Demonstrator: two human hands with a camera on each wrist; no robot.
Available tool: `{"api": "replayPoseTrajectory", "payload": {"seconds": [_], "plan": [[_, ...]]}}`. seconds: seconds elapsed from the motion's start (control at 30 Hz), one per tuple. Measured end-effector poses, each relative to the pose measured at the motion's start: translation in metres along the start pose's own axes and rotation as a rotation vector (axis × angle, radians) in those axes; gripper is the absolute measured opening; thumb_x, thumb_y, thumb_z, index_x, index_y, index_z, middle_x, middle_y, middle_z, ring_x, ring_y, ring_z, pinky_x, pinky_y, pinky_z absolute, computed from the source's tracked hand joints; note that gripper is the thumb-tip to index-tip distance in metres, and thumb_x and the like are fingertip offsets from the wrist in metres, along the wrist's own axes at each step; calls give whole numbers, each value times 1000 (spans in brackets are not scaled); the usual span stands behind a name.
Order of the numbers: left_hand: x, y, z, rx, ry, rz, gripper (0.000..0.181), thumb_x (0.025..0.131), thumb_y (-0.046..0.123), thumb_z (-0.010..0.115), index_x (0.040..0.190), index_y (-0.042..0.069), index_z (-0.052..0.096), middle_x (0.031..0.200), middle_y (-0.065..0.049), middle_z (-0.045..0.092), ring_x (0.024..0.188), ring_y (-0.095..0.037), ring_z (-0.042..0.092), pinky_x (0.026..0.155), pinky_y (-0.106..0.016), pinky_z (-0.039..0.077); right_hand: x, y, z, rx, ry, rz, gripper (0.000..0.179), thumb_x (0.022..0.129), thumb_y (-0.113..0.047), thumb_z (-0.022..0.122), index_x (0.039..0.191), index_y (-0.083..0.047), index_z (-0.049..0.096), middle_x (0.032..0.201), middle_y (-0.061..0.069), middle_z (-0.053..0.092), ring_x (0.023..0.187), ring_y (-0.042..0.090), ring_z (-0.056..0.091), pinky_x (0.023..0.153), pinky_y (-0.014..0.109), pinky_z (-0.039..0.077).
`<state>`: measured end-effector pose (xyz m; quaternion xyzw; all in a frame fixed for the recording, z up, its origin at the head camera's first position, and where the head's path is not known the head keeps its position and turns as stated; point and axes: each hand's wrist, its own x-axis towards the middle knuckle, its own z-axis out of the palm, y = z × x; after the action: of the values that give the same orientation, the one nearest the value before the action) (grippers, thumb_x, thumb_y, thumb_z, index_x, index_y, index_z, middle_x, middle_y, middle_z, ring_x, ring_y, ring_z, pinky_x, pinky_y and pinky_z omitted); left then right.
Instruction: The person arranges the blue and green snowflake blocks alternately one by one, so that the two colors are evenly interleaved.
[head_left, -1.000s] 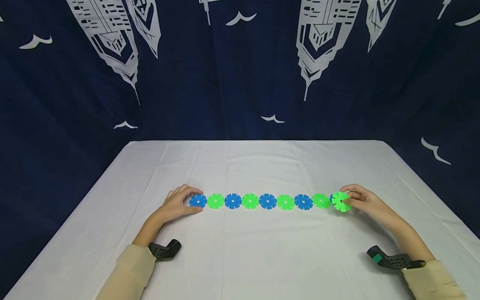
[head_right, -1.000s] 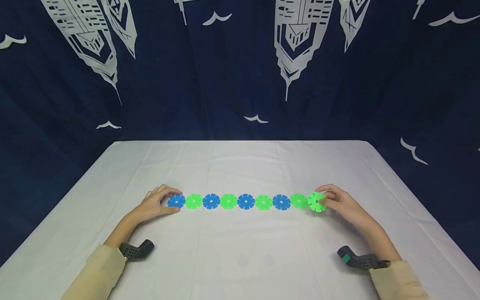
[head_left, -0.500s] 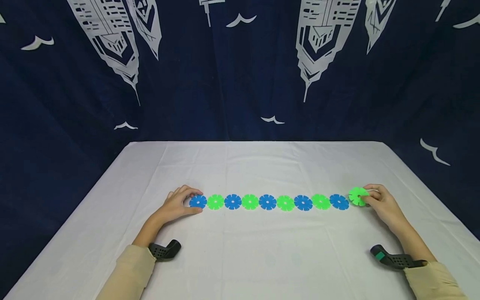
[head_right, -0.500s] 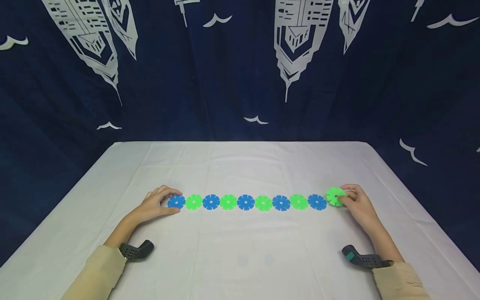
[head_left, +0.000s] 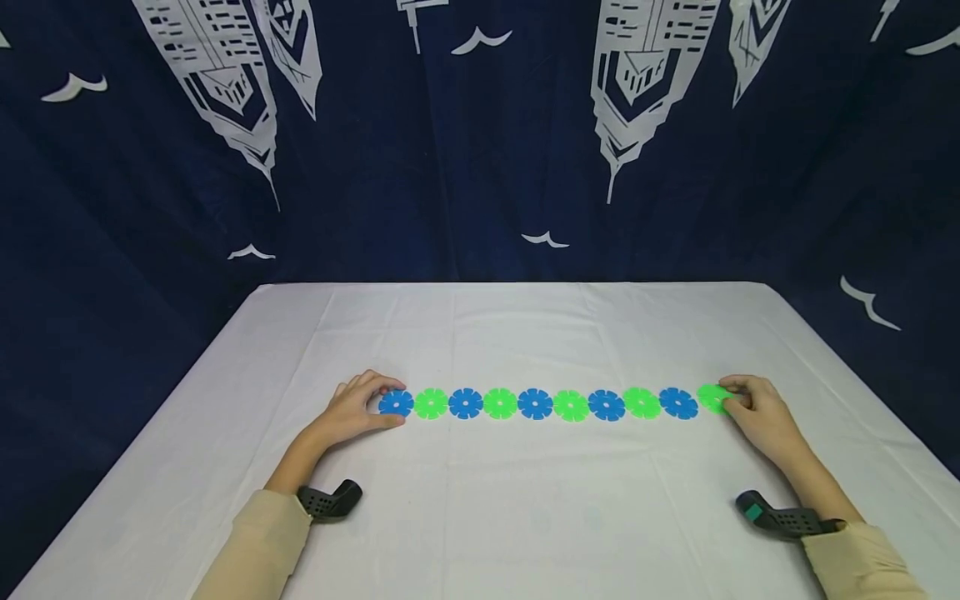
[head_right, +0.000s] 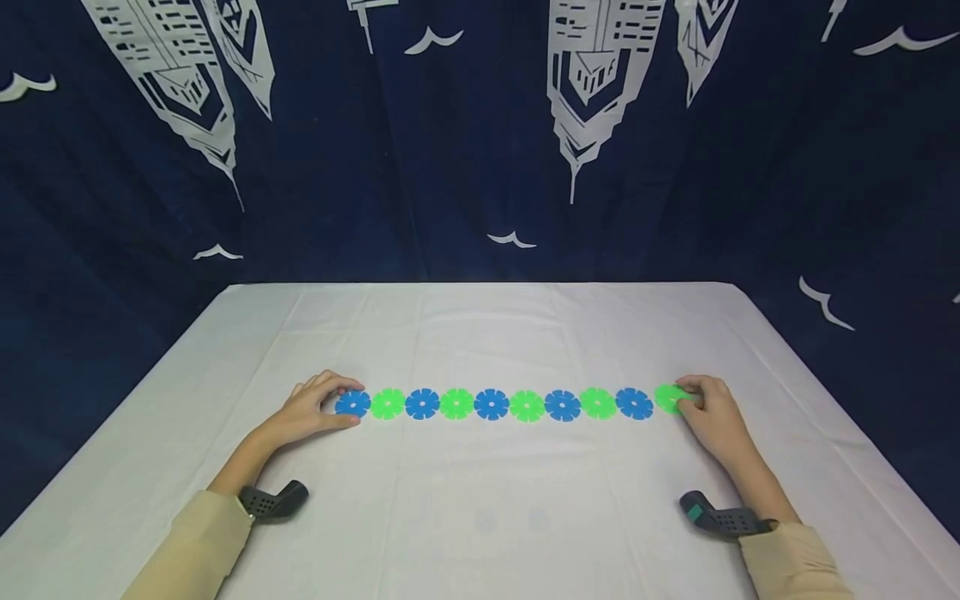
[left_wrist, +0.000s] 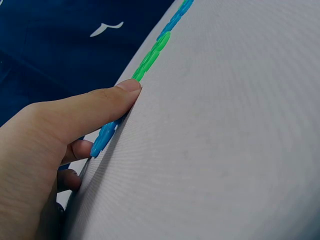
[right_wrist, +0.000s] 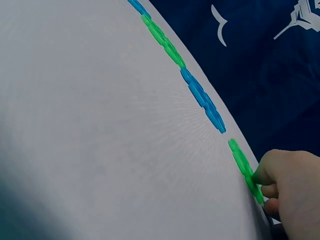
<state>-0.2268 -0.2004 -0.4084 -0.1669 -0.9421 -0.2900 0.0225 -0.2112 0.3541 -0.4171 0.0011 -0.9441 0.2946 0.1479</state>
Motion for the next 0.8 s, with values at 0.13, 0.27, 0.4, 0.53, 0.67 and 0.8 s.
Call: {"api": "replayPoseTrajectory", "payload": {"seconds": [0.13, 0.27, 0.4, 0.53, 0.67, 0.8], "plan": [[0, 0, 0, -1, 0, 1, 51, 70, 44, 73, 113, 22, 60, 101, 2, 53, 96, -15, 45, 76, -32, 25, 0, 0, 1, -12, -15, -30, 31, 89, -6, 41, 114, 11, 50, 111, 30, 39, 83, 26, 38, 64, 25, 29], [0, 0, 0, -5, -1, 1, 51, 70, 43, 73, 113, 22, 60, 101, 2, 53, 96, -15, 45, 76, -32, 25, 0, -1, 1, 6, -44, -14, 33, 90, -5, 39, 117, 10, 50, 115, 32, 37, 87, 32, 40, 68, 35, 32], [1, -1, 1, -4, 1, 3, 50, 70, 42, 74, 113, 22, 60, 101, 2, 53, 96, -15, 45, 76, -31, 25, 0, -2, 1, 10, -55, -4, 34, 90, -6, 38, 118, 9, 50, 116, 32, 36, 88, 34, 40, 70, 37, 32], [1, -1, 1, -8, 4, 8, 50, 70, 42, 74, 113, 21, 60, 101, 1, 54, 96, -16, 46, 76, -32, 25, 0, -2, 1, 0, -54, -9, 34, 90, -7, 38, 118, 8, 50, 114, 31, 37, 86, 32, 39, 69, 35, 31], [0, -1, 1, -7, 4, 11, 50, 70, 42, 74, 113, 21, 60, 101, 1, 54, 97, -16, 46, 76, -33, 25, -1, -2, 2, -12, -50, -12, 34, 89, -7, 39, 118, 7, 51, 112, 29, 39, 84, 28, 39, 67, 33, 30], [0, -1, 1, -5, 4, 12, 49, 70, 42, 74, 113, 22, 60, 100, 2, 53, 96, -15, 46, 76, -33, 25, -1, -2, 3, -16, -41, -23, 33, 89, -7, 41, 117, 7, 52, 109, 27, 40, 82, 25, 38, 66, 32, 29]]}}
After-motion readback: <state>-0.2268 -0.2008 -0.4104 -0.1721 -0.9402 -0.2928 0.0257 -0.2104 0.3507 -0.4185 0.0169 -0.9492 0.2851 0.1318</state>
